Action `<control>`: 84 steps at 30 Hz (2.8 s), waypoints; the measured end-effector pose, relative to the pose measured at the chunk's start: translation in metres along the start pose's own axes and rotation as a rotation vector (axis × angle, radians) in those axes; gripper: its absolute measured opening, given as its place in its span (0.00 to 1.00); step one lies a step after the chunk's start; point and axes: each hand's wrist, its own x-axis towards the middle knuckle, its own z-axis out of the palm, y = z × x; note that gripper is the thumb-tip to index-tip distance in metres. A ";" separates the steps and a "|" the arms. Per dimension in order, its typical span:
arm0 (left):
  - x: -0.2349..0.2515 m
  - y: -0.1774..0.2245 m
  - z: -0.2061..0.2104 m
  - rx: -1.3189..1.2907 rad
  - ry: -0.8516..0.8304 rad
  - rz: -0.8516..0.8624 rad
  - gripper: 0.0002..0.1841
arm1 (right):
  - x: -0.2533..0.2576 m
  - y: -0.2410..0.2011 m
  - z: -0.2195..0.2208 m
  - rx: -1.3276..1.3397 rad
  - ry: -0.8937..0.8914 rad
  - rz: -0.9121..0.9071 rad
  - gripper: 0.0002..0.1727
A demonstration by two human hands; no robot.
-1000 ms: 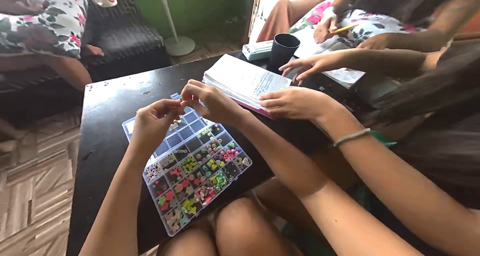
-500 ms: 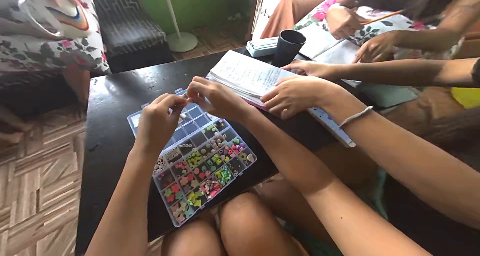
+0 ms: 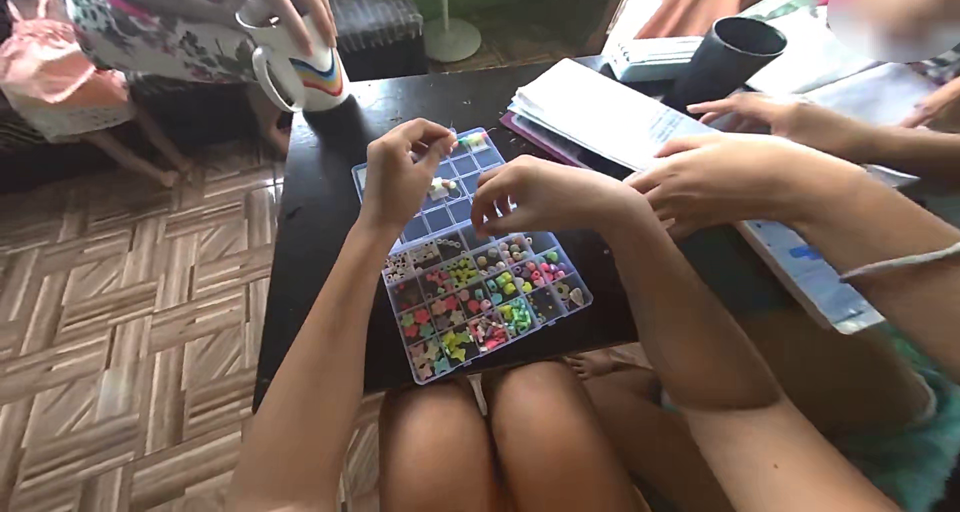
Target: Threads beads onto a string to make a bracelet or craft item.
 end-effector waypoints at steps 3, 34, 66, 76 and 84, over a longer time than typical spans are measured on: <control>0.000 0.002 0.002 -0.024 0.004 -0.008 0.09 | 0.021 -0.065 -0.007 0.030 -0.096 0.096 0.04; 0.000 -0.004 0.005 0.089 -0.067 0.061 0.09 | 0.023 -0.079 0.005 -0.207 -0.195 0.363 0.12; -0.010 -0.008 0.015 0.129 -0.170 0.018 0.08 | 0.031 -0.090 0.001 -0.115 -0.281 0.296 0.09; -0.009 -0.003 0.012 0.096 -0.149 -0.033 0.08 | 0.028 -0.057 -0.003 0.105 0.081 0.095 0.07; -0.007 -0.001 0.012 -0.087 -0.062 -0.065 0.09 | 0.030 -0.027 0.002 0.112 0.541 0.167 0.04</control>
